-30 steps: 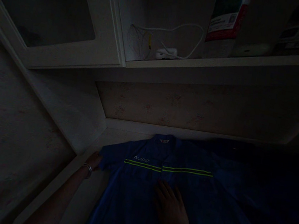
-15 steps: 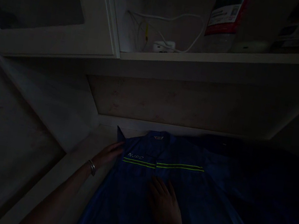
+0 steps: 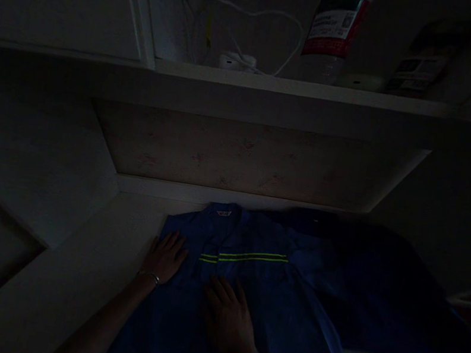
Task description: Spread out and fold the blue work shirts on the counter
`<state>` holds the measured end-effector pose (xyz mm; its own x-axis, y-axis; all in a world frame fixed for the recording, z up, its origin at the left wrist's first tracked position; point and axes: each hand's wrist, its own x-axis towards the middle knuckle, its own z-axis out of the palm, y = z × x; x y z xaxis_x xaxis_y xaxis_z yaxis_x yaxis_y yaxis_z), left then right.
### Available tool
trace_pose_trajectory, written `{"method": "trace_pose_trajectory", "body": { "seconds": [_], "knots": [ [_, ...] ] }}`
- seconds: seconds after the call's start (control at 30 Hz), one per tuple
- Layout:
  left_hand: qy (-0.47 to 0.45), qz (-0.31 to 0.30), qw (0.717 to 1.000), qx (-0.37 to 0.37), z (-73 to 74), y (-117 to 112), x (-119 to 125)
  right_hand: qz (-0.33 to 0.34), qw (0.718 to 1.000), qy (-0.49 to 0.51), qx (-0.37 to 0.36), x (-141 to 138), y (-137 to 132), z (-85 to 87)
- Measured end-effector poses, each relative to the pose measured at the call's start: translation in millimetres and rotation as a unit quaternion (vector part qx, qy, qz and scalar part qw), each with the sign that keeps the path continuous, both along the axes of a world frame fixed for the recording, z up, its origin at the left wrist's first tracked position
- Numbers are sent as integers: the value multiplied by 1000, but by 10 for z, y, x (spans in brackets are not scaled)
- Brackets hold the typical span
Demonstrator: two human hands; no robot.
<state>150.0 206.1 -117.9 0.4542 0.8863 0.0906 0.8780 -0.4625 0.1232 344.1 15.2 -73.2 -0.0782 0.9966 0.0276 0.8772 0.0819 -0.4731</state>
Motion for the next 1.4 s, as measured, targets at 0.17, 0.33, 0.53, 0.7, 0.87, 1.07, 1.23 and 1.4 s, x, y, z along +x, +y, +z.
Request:
{"method": "trace_pose_trajectory", "body": {
  "seconds": [0.17,0.33,0.53,0.7,0.87,1.07,1.23,1.4],
  "knots": [
    [-8,7,1000,28,-19,24,-20,4,1000,-4,-5,17,-21,24],
    [-26,17,998,46,-64,64,-61,21,1000,-16,-7,34,-42,76],
    [-22,-13,998,63,-42,75,-66,8,1000,-4,0,16,-42,134],
    [-30,-6,998,49,31,39,-30,8,1000,-3,-7,11,-33,84],
    [-32,8,999,27,70,6,-14,12,999,-26,-15,9,-3,17],
    [-32,19,999,37,81,-10,-6,13,999,-31,-9,19,10,7],
    [-34,12,998,43,51,6,-14,14,1000,-19,-10,30,11,-2],
    [-35,14,998,52,6,17,-23,16,1000,-21,-12,28,23,-19]
  ]
}}
